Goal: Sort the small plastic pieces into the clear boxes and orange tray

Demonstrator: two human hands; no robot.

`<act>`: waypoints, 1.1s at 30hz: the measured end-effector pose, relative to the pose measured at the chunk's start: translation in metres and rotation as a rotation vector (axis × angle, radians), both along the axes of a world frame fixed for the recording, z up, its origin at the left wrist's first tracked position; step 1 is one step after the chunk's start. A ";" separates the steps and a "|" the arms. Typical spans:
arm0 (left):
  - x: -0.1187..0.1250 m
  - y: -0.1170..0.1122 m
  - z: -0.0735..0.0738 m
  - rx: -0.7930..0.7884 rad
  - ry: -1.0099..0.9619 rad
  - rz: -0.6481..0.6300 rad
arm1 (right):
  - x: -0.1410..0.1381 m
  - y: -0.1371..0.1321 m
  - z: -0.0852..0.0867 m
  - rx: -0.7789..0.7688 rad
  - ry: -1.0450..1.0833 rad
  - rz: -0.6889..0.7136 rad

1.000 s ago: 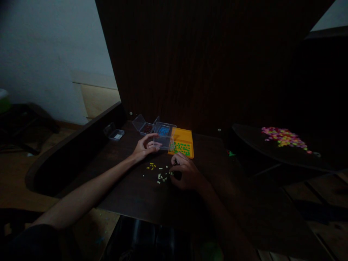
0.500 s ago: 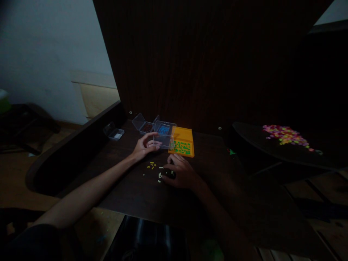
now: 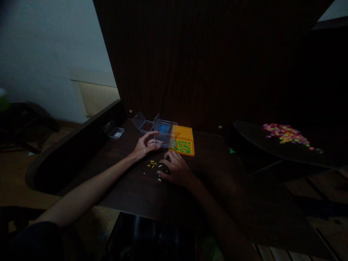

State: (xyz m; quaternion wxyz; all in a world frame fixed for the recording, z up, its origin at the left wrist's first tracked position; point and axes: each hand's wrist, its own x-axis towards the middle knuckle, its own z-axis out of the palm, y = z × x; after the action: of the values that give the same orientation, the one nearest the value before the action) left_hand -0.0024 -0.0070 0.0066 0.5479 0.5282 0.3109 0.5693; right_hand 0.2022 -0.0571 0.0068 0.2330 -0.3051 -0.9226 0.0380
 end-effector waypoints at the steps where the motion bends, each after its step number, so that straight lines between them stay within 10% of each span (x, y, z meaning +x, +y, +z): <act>1: 0.000 0.000 0.000 0.001 0.001 -0.001 | -0.001 0.000 -0.001 -0.007 0.007 0.001; 33: -0.001 0.000 0.002 0.016 -0.006 -0.009 | 0.000 -0.001 -0.002 0.057 0.002 -0.004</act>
State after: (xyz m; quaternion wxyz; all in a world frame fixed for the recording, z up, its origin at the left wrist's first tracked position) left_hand -0.0031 -0.0075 0.0082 0.5471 0.5324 0.3024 0.5707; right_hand 0.2018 -0.0576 0.0049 0.2428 -0.3004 -0.9223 0.0117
